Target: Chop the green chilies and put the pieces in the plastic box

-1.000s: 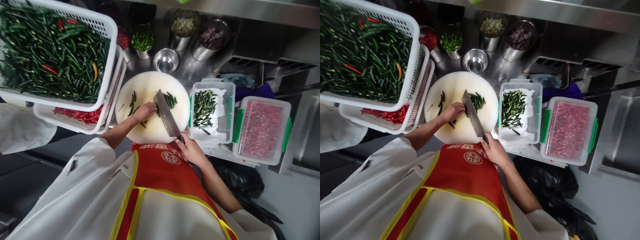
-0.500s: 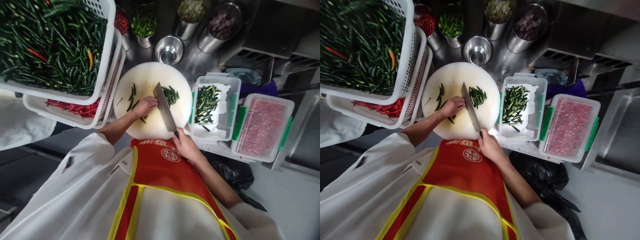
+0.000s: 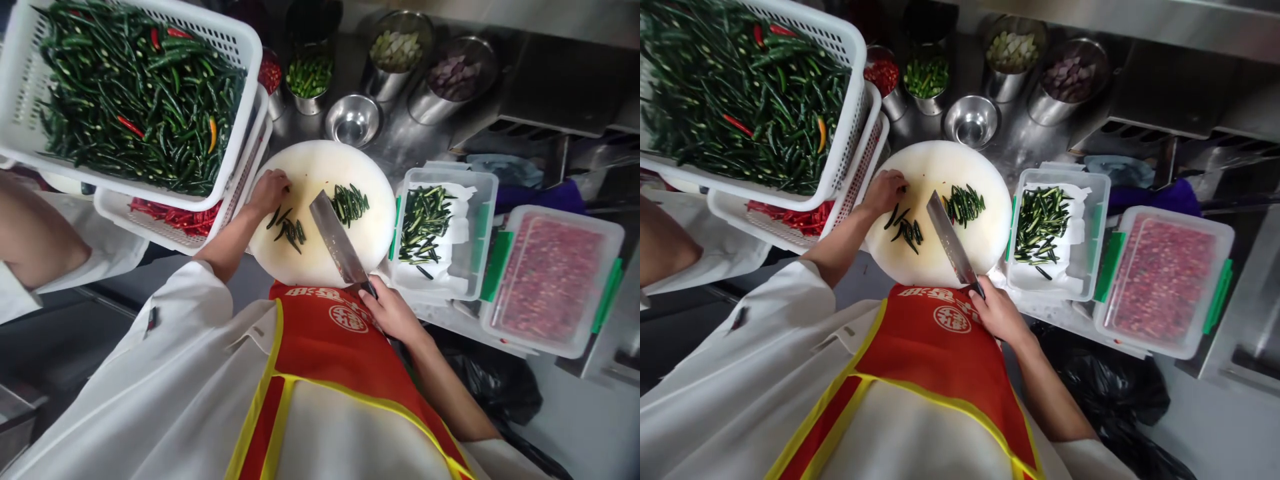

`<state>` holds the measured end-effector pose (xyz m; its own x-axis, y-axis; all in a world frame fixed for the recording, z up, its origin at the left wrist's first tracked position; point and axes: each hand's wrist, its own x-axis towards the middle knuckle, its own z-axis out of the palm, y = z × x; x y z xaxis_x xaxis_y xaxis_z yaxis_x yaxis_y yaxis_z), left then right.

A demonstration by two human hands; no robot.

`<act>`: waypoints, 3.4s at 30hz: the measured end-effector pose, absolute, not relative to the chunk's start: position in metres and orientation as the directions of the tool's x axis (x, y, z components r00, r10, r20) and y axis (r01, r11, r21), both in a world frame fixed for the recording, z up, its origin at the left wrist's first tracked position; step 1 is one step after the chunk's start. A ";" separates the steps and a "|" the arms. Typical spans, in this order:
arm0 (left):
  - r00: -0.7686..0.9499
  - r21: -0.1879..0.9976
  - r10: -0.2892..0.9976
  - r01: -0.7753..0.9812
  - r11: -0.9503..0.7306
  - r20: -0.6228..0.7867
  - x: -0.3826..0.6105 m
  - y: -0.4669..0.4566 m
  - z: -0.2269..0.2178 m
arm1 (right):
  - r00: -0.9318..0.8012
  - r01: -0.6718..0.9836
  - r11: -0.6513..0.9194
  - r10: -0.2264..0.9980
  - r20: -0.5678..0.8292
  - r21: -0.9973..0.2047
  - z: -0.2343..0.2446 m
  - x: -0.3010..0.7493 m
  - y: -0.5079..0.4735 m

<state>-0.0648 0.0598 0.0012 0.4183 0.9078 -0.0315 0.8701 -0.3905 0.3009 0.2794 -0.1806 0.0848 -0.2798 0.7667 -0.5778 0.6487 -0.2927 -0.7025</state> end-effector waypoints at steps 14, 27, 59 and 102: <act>0.733 0.470 0.680 0.609 -0.639 -0.027 0.004 -0.007 -0.005 | -0.202 0.686 -0.328 0.771 -0.603 -0.649 0.088 0.281 -0.168; 0.739 0.575 0.668 0.511 -0.639 0.087 0.000 -0.009 -0.016 | -0.263 0.727 -0.278 0.732 -0.628 -0.628 0.109 0.282 -0.151; 0.757 0.531 0.653 0.551 -0.644 0.006 0.004 0.011 -0.013 | -0.191 0.663 -0.352 0.774 -0.604 -0.661 0.081 0.284 -0.167; 0.464 0.460 0.879 0.808 -0.368 -0.111 0.004 0.002 -0.002 | -0.157 0.577 -0.447 0.761 -0.630 -0.683 0.063 0.280 -0.165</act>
